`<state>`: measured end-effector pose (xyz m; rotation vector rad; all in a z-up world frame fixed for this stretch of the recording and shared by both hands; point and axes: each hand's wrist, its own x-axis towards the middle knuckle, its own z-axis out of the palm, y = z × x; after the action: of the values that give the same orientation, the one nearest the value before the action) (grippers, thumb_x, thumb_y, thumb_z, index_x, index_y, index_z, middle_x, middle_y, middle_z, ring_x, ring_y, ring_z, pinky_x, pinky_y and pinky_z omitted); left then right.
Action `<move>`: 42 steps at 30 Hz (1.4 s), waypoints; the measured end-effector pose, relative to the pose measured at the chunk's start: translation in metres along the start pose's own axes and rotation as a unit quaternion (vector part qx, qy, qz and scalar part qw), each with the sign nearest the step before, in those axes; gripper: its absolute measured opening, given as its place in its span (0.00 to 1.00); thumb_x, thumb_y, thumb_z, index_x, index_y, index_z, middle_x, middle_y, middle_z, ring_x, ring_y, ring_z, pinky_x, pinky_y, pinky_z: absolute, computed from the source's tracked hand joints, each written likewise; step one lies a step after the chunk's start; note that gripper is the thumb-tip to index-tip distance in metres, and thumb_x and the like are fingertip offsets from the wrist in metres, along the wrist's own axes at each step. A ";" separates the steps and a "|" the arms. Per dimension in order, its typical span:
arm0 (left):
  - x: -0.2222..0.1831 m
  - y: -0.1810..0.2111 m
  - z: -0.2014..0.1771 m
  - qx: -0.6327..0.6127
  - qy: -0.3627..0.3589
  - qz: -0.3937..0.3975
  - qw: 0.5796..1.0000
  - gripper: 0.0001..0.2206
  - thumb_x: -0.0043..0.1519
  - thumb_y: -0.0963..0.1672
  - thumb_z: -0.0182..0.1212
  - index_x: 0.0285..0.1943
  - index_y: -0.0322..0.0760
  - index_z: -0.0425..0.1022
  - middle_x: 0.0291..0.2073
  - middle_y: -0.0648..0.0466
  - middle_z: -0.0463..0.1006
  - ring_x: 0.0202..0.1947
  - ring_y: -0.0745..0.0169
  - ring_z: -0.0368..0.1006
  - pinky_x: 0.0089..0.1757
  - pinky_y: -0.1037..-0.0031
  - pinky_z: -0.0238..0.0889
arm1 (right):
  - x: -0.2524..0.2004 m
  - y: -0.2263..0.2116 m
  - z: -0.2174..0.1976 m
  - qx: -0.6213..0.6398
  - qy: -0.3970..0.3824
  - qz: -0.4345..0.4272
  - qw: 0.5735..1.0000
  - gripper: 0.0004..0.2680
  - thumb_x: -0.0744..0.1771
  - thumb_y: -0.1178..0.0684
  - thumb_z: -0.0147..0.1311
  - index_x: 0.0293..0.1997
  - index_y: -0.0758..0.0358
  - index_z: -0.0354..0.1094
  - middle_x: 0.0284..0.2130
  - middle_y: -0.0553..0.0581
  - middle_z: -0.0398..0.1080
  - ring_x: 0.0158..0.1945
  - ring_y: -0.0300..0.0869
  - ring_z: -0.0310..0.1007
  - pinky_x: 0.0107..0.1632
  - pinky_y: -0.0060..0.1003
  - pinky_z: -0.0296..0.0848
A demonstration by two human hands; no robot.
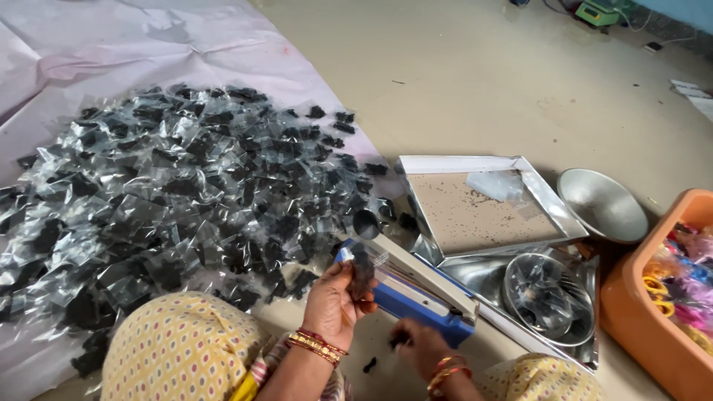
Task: Sealing small plastic bags containing black items using a manual heat sealer.
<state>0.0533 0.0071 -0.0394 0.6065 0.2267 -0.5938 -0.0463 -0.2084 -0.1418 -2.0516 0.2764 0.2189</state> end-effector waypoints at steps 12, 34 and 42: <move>0.006 -0.009 -0.010 0.018 0.003 0.001 1.000 0.10 0.68 0.46 0.51 0.46 0.38 0.75 0.28 0.48 0.82 0.21 0.59 0.74 0.25 0.66 0.68 | 0.064 0.012 0.080 -0.503 0.128 -0.065 0.852 0.09 0.64 0.53 0.53 0.48 0.58 0.71 0.45 0.62 0.71 0.50 0.55 0.73 0.39 0.46 0.78; 0.007 -0.033 0.010 0.020 -0.112 -0.023 0.993 0.16 0.67 0.52 0.53 0.51 0.37 0.76 0.33 0.49 0.81 0.28 0.56 0.80 0.29 0.62 0.77 | -0.014 -0.157 -0.041 -0.111 0.265 -0.181 0.941 0.08 0.59 0.54 0.70 0.40 0.55 0.84 0.49 0.60 0.66 0.49 0.48 0.69 0.50 0.42 0.70; 0.020 -0.036 0.009 -0.030 -0.115 -0.067 0.991 0.15 0.63 0.48 0.59 0.56 0.38 0.75 0.37 0.49 0.83 0.35 0.50 0.82 0.35 0.58 0.79 | -0.021 -0.198 -0.062 -0.041 0.211 -0.077 0.974 0.15 0.58 0.56 0.69 0.47 0.54 0.73 0.47 0.55 0.69 0.48 0.45 0.68 0.45 0.40 0.76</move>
<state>0.0489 -0.0314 -0.0570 0.4614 0.0686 -0.7790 -0.0073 -0.1690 0.0590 -2.1777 0.3697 -0.3102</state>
